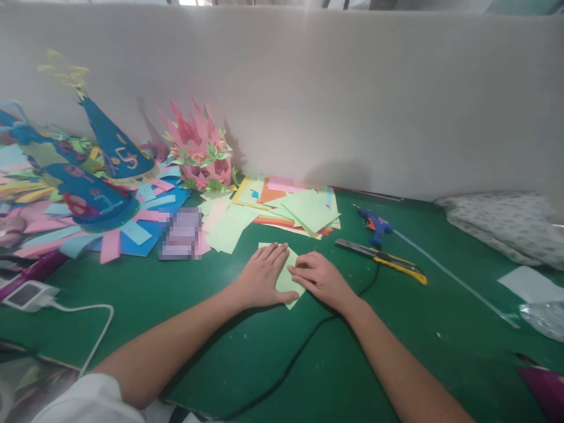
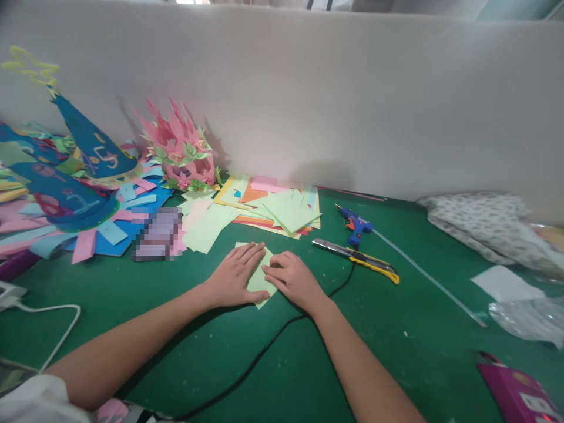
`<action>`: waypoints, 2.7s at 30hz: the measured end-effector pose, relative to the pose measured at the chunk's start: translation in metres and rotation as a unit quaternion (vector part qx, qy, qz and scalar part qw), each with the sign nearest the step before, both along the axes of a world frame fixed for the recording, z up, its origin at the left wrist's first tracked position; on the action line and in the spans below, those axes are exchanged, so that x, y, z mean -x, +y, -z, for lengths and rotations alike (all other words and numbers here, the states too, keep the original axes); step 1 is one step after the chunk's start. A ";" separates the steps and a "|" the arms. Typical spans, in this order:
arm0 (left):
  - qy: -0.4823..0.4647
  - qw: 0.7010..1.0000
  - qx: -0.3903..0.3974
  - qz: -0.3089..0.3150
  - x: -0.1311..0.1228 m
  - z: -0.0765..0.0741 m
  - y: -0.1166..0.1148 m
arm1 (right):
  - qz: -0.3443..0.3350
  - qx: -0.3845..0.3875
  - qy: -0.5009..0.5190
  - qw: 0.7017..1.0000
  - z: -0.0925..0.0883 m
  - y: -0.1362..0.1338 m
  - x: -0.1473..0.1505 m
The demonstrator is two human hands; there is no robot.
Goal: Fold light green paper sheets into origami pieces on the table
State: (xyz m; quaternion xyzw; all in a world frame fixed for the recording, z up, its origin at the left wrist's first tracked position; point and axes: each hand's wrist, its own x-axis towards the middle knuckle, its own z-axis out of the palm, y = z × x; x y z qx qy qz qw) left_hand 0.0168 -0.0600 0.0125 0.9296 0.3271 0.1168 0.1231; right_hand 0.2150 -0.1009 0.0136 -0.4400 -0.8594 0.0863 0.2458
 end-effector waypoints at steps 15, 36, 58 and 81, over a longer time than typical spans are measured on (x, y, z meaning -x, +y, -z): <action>-0.027 0.999 -0.010 0.012 0.001 -0.003 -0.001 | 0.008 -0.006 0.000 1.000 -0.001 0.000 0.001; -0.042 0.999 0.004 0.020 0.001 -0.005 0.004 | -0.001 0.000 0.010 1.000 -0.001 0.000 0.000; -0.065 0.997 0.000 0.031 -0.002 -0.004 0.003 | 0.140 -0.007 -0.058 0.988 0.006 0.010 0.004; 0.021 0.851 -0.135 -0.507 0.149 -0.029 0.098 | 0.162 -0.004 -0.081 0.983 0.009 0.008 0.005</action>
